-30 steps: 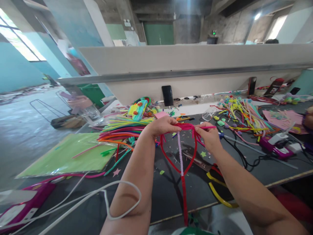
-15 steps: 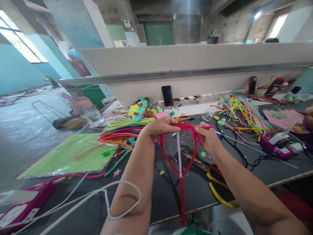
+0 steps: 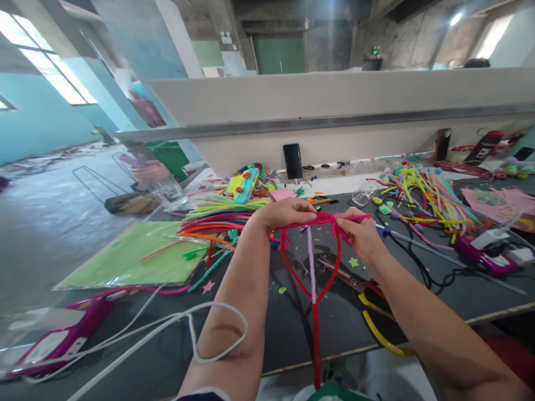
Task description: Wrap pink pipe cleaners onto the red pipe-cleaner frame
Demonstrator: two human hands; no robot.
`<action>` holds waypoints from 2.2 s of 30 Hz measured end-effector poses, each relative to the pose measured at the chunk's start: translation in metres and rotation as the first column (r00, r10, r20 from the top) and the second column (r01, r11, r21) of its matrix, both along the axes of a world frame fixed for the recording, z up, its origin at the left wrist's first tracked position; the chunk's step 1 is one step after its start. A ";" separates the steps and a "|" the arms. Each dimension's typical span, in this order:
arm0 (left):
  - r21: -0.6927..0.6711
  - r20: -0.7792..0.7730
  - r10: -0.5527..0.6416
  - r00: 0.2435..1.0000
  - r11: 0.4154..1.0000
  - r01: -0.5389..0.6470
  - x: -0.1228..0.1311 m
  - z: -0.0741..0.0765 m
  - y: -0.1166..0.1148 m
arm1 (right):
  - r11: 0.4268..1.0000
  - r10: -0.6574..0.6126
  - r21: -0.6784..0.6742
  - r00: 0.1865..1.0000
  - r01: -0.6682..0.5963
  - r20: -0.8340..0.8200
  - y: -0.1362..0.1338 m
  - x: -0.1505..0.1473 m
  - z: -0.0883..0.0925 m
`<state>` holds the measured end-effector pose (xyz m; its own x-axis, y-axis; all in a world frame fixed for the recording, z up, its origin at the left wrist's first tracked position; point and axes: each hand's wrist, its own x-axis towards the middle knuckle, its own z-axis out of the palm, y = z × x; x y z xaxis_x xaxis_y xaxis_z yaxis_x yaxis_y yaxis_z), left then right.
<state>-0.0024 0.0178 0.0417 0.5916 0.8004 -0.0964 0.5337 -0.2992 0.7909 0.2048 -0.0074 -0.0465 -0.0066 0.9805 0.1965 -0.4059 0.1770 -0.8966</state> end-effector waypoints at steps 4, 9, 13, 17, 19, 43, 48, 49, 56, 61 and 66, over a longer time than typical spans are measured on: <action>0.164 -0.106 -0.085 0.991 0.981 0.102 0.009 0.003 0.000 | 1.000 -0.007 -0.021 1.000 0.007 0.006 -0.003 -0.002 0.004; 0.171 -0.117 -0.089 0.989 0.979 0.108 0.016 -0.006 0.006 | 1.000 0.003 -0.014 1.000 -0.003 -0.019 -0.004 -0.003 0.004; 0.075 -0.061 -0.077 0.995 0.994 0.082 0.013 -0.015 0.012 | 1.000 0.006 -0.006 1.000 -0.006 0.011 -0.003 -0.002 0.000; -0.001 0.004 -0.067 0.998 0.998 0.067 0.009 -0.020 0.016 | 0.997 0.012 0.078 0.995 -0.020 0.095 -0.001 -0.001 -0.003; -0.032 0.023 -0.061 0.998 0.998 0.062 0.007 -0.022 0.018 | 0.987 -0.035 0.160 0.978 0.002 0.204 0.001 0.000 -0.004; -0.009 -0.005 -0.082 0.997 0.997 0.082 0.015 -0.025 0.019 | 0.997 0.053 -0.073 0.976 -0.038 0.213 0.005 0.002 -0.005; 0.028 0.044 0.057 0.997 0.998 -0.059 0.006 -0.019 0.016 | 0.993 0.047 -0.114 0.992 -0.034 0.116 0.007 0.003 -0.007; 0.050 0.038 0.079 0.996 0.995 -0.081 0.004 -0.018 0.016 | 0.993 0.045 -0.116 0.992 -0.032 0.114 0.008 0.003 -0.007; 0.023 -0.050 -0.101 0.994 0.995 0.102 0.002 -0.020 0.023 | 0.994 0.051 -0.104 0.993 -0.040 0.108 0.010 0.004 -0.010; 0.025 -0.049 -0.124 0.991 0.992 0.125 0.005 -0.021 0.024 | 0.992 0.059 -0.118 0.993 -0.047 0.102 0.011 0.004 -0.011; 0.078 0.010 -0.139 0.990 0.987 0.138 0.022 -0.021 0.016 | 0.988 0.089 -0.134 0.992 -0.076 0.088 0.007 0.001 -0.008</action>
<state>0.0196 0.0341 0.0204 0.6981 0.7155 -0.0279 0.4708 -0.4293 0.7707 0.2061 -0.0003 -0.0547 -0.1008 0.9930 0.0617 -0.3276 0.0254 -0.9445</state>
